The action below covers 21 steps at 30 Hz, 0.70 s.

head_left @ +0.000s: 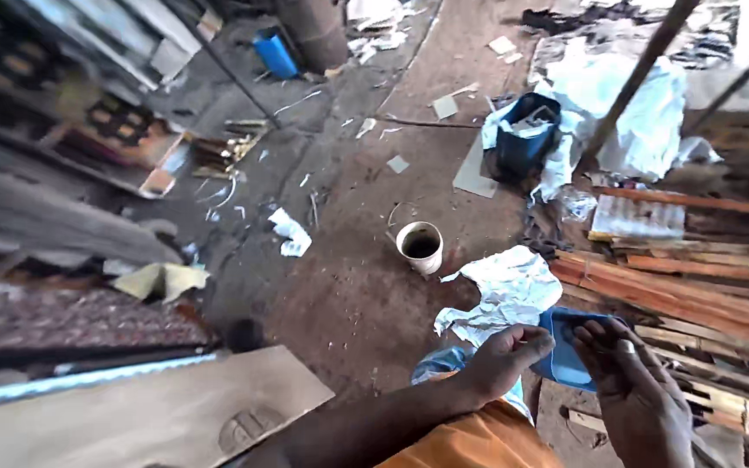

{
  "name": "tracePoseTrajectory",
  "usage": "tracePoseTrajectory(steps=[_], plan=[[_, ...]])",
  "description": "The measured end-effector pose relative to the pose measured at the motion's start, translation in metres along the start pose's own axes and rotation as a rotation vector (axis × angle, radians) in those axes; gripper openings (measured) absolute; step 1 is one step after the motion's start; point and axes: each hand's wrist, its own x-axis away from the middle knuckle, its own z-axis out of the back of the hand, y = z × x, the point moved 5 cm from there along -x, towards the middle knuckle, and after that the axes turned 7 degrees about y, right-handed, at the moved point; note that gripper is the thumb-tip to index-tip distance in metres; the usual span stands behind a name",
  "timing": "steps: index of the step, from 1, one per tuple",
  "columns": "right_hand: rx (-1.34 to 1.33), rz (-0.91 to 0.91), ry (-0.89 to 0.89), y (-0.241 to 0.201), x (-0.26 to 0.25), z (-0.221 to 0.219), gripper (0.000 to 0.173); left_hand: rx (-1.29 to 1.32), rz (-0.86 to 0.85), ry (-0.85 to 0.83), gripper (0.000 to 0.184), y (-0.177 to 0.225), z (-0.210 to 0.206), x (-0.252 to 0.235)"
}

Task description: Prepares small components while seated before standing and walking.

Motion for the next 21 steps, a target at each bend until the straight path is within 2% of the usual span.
tracePoseTrajectory(steps=[3, 8, 14, 18, 21], plan=[[0.083, -0.123, -0.087, 0.027, -0.004, -0.010, 0.043, 0.001, 0.038, 0.007, 0.042, -0.017, 0.011, 0.004], [0.149, -0.213, -0.132, 0.040, 0.002, -0.052, 0.030, 0.039, 0.103, 0.091, 0.038, -0.023, 0.032, 0.012], [0.179, -0.217, -0.236, 0.038, -0.006, -0.101, 0.028, 0.113, 0.038, 0.122, 0.038, -0.010, 0.055, 0.006], [0.136, -0.240, -0.381, 0.040, -0.012, -0.136, 0.027, 0.166, -0.020, 0.163, 0.038, -0.005, 0.089, 0.002], [0.052, -0.276, -0.416, 0.049, -0.010, -0.163, 0.023, 0.190, -0.036, 0.181, 0.037, 0.004, 0.117, 0.001]])
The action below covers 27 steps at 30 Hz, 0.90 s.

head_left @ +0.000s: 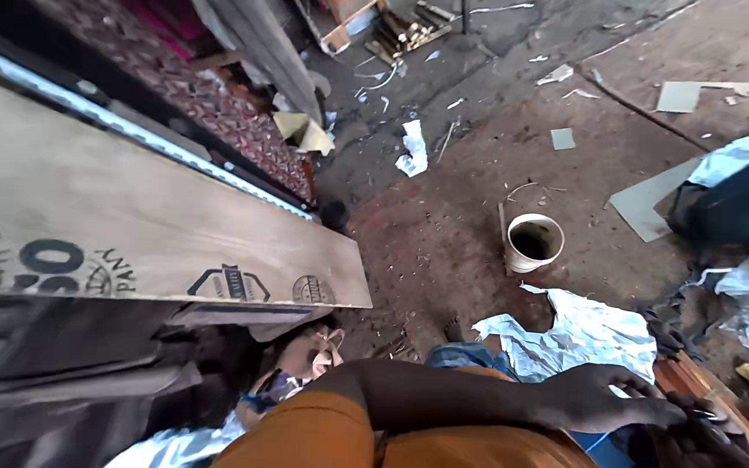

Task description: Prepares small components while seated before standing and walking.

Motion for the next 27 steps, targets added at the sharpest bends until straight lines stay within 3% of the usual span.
tracePoseTrajectory(steps=[6, 10, 17, 21, 24, 27], plan=[[0.130, -0.038, 0.078, 0.019, -0.019, -0.089, 0.030, 0.069, -0.043, -0.003, 0.037, 0.029, 0.062, -0.011], [0.224, -0.074, 0.016, 0.037, -0.040, -0.142, 0.034, 0.161, -0.035, 0.020, 0.037, 0.045, 0.114, -0.016], [0.412, -0.107, -0.200, 0.077, -0.091, -0.231, 0.036, 0.248, -0.166, 0.105, 0.040, 0.080, 0.217, -0.011], [0.463, -0.101, -0.128, 0.093, -0.111, -0.279, 0.043, 0.382, -0.218, 0.162, 0.038, 0.083, 0.261, -0.011], [0.341, -0.266, -0.203, 0.107, -0.135, -0.303, 0.042, 0.353, -0.269, 0.289, 0.038, 0.088, 0.300, -0.011], [0.195, -0.319, -0.157, 0.122, -0.161, -0.320, 0.044, 0.344, -0.268, 0.384, 0.036, 0.086, 0.332, -0.015]])
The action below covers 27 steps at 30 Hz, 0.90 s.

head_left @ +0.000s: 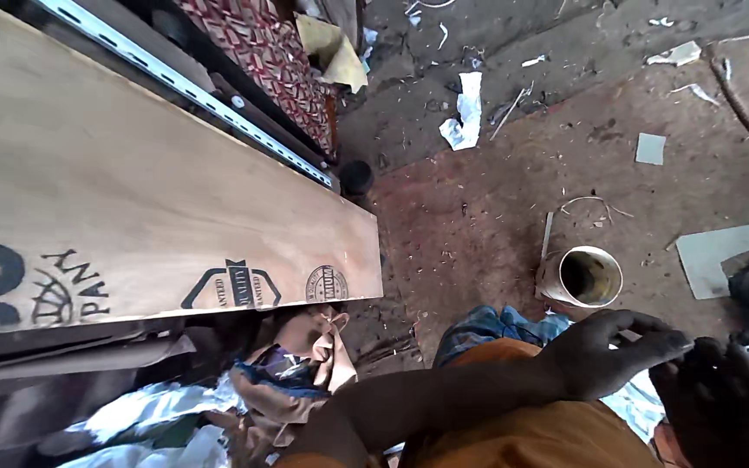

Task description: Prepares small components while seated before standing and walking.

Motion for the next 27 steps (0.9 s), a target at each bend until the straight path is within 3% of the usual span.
tracePoseTrajectory(steps=[4, 10, 13, 17, 19, 21, 23, 27], plan=[[-0.009, -0.022, -0.056, 0.001, -0.045, -0.033, 0.042, 0.014, 0.012, 0.108, 0.036, 0.017, 0.034, -0.018], [0.018, -0.124, -0.146, -0.016, -0.127, -0.096, 0.028, 0.027, 0.052, 0.243, 0.040, 0.023, 0.084, -0.084], [0.119, 0.012, -0.282, -0.045, -0.180, -0.130, 0.034, -0.043, 0.105, 0.311, 0.042, 0.062, 0.108, -0.121], [0.262, 0.134, -0.272, -0.092, -0.247, -0.186, 0.029, -0.131, 0.146, 0.472, 0.047, 0.114, 0.145, -0.179], [0.273, 0.221, -0.320, -0.119, -0.282, -0.213, 0.028, -0.218, 0.104, 0.474, 0.044, 0.125, 0.167, -0.222], [0.272, 0.311, -0.388, -0.142, -0.322, -0.237, 0.026, -0.384, 0.086, 0.452, 0.040, 0.122, 0.199, -0.266], [0.267, 0.318, -0.406, -0.157, -0.358, -0.258, 0.022, -0.615, 0.176, 0.465, 0.043, 0.100, 0.248, -0.295], [0.167, 0.235, -0.341, -0.187, -0.422, -0.301, 0.028, -0.804, 0.555, 0.686, 0.052, -0.001, 0.377, -0.294]])
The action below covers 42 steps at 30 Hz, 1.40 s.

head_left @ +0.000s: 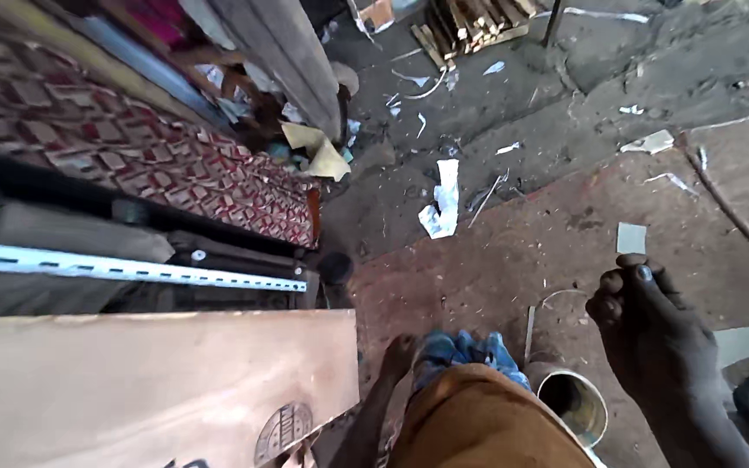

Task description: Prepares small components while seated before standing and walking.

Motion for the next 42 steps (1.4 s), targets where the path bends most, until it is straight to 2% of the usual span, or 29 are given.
tracePoseTrajectory(steps=[3, 5, 8, 10, 12, 14, 16, 17, 21, 24, 27, 29, 31, 34, 36, 38, 40, 42], plan=[[-0.065, -0.076, 0.078, -0.001, -0.057, 0.004, 0.036, -0.131, 0.304, -0.085, 0.063, -0.083, -0.005, -0.009], [-0.089, -0.127, 0.122, 0.005, -0.094, 0.009, 0.040, -0.181, 0.405, -0.203, 0.062, -0.097, -0.005, -0.002], [-0.163, -0.213, 0.188, 0.022, -0.152, 0.012, 0.043, -0.133, 0.345, -0.314, 0.061, -0.073, -0.009, -0.032], [-0.197, -0.291, 0.252, 0.034, -0.192, 0.013, 0.046, -0.141, 0.210, -0.299, 0.063, -0.065, -0.025, -0.089], [-0.211, -0.355, 0.314, 0.042, -0.231, 0.010, 0.046, -0.144, 0.235, -0.359, 0.055, -0.008, -0.018, -0.151], [-0.233, -0.383, 0.349, 0.044, -0.272, 0.006, 0.040, -0.205, 0.198, -0.389, 0.050, 0.103, 0.014, -0.214], [-0.227, -0.398, 0.390, 0.042, -0.311, 0.001, 0.031, -0.272, 0.036, -0.395, 0.046, 0.231, 0.056, -0.288], [-0.230, -0.399, 0.407, 0.040, -0.331, -0.001, 0.027, -0.280, -0.048, -0.339, 0.046, 0.280, 0.070, -0.336], [-0.182, -0.402, 0.609, 0.020, -0.388, 0.002, 0.025, -0.289, -0.330, -0.164, 0.056, 0.432, 0.112, -0.499], [-0.227, -0.313, 0.724, 0.005, -0.442, 0.020, 0.024, -0.259, -0.435, -0.067, 0.058, 0.568, 0.142, -0.565], [-0.264, -0.273, 0.775, -0.006, -0.503, 0.042, 0.032, -0.190, -0.488, -0.005, 0.056, 0.666, 0.141, -0.606], [-0.267, -0.249, 0.766, -0.014, -0.553, 0.055, 0.031, -0.144, -0.497, -0.013, 0.054, 0.706, 0.120, -0.625], [-0.247, -0.235, 0.737, -0.026, -0.607, 0.069, 0.026, -0.148, -0.471, -0.086, 0.053, 0.728, 0.088, -0.636], [-0.214, -0.288, 0.674, -0.064, -0.687, 0.085, 0.024, -0.273, -0.356, -0.281, 0.046, 0.728, 0.041, -0.617], [-0.183, -0.304, 0.620, -0.099, -0.746, 0.090, 0.024, -0.353, -0.284, -0.408, 0.043, 0.728, 0.024, -0.603], [-0.097, -0.292, 0.536, -0.135, -0.809, 0.097, 0.025, -0.382, -0.233, -0.481, 0.046, 0.736, 0.014, -0.616], [0.019, -0.285, 0.434, -0.161, -0.860, 0.102, 0.025, -0.391, -0.185, -0.459, 0.049, 0.746, 0.020, -0.631], [0.097, -0.308, 0.312, -0.175, -0.902, 0.102, 0.026, -0.285, -0.131, -0.316, 0.047, 0.752, 0.038, -0.642]])
